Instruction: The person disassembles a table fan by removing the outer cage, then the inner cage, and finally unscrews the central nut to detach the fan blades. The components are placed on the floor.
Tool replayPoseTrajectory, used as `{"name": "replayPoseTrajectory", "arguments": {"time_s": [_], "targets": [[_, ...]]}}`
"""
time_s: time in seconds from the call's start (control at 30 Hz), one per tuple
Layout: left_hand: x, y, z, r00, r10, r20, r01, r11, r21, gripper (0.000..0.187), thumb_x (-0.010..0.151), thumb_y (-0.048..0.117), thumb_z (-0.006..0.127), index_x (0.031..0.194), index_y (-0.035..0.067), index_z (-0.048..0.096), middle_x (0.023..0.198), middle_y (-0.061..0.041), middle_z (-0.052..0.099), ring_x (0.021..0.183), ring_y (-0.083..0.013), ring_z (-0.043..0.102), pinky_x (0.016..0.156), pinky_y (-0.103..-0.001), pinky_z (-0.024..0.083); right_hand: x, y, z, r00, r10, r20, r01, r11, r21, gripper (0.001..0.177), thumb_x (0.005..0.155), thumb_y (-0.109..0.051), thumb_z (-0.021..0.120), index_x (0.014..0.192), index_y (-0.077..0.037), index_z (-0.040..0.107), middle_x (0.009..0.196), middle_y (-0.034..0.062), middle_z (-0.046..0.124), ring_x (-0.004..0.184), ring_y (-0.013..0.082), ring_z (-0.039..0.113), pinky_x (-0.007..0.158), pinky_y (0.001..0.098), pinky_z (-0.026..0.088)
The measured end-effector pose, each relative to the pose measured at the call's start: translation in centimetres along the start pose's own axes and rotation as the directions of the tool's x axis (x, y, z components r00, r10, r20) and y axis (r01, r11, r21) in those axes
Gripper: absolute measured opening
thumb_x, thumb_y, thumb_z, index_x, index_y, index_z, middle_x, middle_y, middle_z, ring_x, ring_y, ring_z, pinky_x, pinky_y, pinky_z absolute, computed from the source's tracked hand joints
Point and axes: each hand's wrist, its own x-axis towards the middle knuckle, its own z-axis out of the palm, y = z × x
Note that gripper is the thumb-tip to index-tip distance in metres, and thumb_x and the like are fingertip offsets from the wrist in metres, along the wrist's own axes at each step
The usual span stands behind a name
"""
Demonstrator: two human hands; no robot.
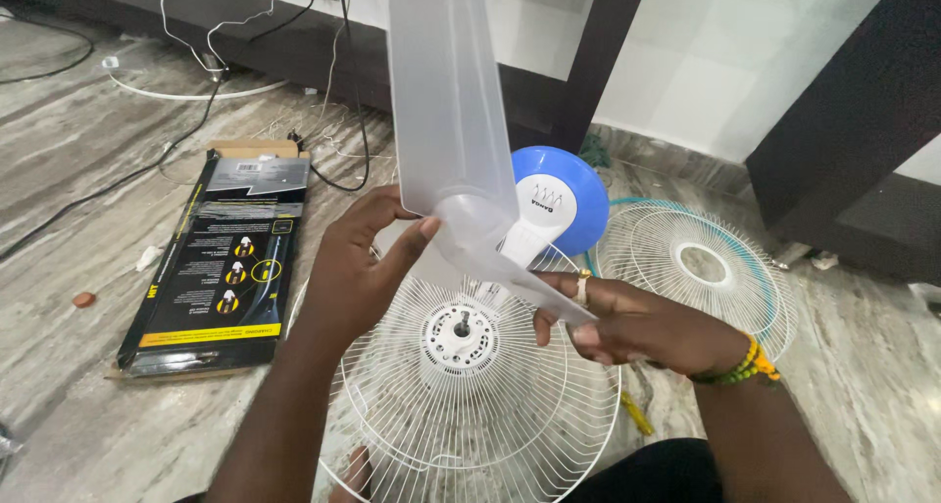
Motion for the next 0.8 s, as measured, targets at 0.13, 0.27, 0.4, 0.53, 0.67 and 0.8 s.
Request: {"name": "replayPoseTrajectory", "arguments": {"time_s": [0.13,0.27,0.4,0.53,0.67,0.8], "targets": [[0.0,-2.1,-0.7,0.992,-0.118,0.052,0.128,0.93,-0.345,0.035,0.102,0.029,0.065,0.12,0.0,0.071,0.136,-0.013,0.066,0.128,-0.0226,0.062,0.11,-0.04,0.048,0.6,-1.6,1.8,0.975,-0.085,-0.204,-0.007,0.912,-0.409,0.087,0.084,-0.028,0.074,0.16,-0.01,0.036,0.132,0.0115,0.066,0.119,0.0199,0.065,0.102,0.0372,0.051],[-0.9,-4.0,-2.6,0.868,-0.136,0.477,0.495,0.31,-0.812,0.059,0.107,0.043,0.06,0.143,-0.003,0.054,0.142,-0.021,0.062,0.129,-0.0309,0.062,0.108,-0.053,0.049,0.9,-1.4,3.6,0.909,-0.113,-0.401,-0.121,0.849,-0.514,0.095,0.072,-0.025,0.084,0.158,-0.02,0.043,0.141,0.0093,0.061,0.125,0.0225,0.063,0.104,0.0412,0.049],[-2.6,-5.0,-4.3,0.701,0.064,0.71,0.712,-0.013,-0.702,0.078,0.107,0.052,0.062,0.153,-0.005,0.035,0.149,-0.025,0.056,0.132,-0.038,0.061,0.107,-0.058,0.051,1.3,0.7,4.2,0.865,-0.161,-0.476,-0.209,0.746,-0.633,0.101,0.066,-0.025,0.087,0.157,-0.027,0.043,0.133,0.0079,0.063,0.115,0.0262,0.068,0.1,0.0402,0.054],[-3.5,-5.2,-4.8,0.641,-0.332,0.692,0.752,0.449,-0.482,0.087,0.087,0.035,0.072,0.161,0.005,0.038,0.148,-0.022,0.06,0.121,-0.0303,0.069,0.097,-0.042,0.058,1.9,4.0,4.4,0.797,-0.406,-0.446,-0.2,0.52,-0.831,0.099,0.065,-0.028,0.089,0.152,-0.025,0.043,0.137,0.009,0.059,0.117,0.0322,0.062,0.099,0.0457,0.049],[-3.4,-4.9,-3.6,0.603,-0.414,0.682,0.769,0.527,-0.361,0.083,0.084,0.012,0.072,0.159,0.016,0.036,0.153,-0.012,0.057,0.119,-0.0273,0.07,0.092,-0.039,0.061,2.2,6.2,3.9,0.716,-0.564,-0.412,-0.286,0.302,-0.91,0.1,0.064,-0.031,0.09,0.152,-0.024,0.042,0.139,0.0078,0.057,0.119,0.0322,0.057,0.1,0.0521,0.04],[-3.3,-4.6,-3.2,0.59,-0.402,0.7,0.782,0.502,-0.371,0.079,0.088,0.003,0.065,0.159,0.019,0.035,0.154,-0.009,0.056,0.119,-0.0269,0.07,0.087,-0.038,0.062,2.0,7.1,3.6,0.653,-0.642,-0.402,-0.331,0.236,-0.914,0.097,0.064,-0.032,0.09,0.15,-0.026,0.044,0.139,0.0036,0.056,0.121,0.0264,0.057,0.104,0.0557,0.032]]}}
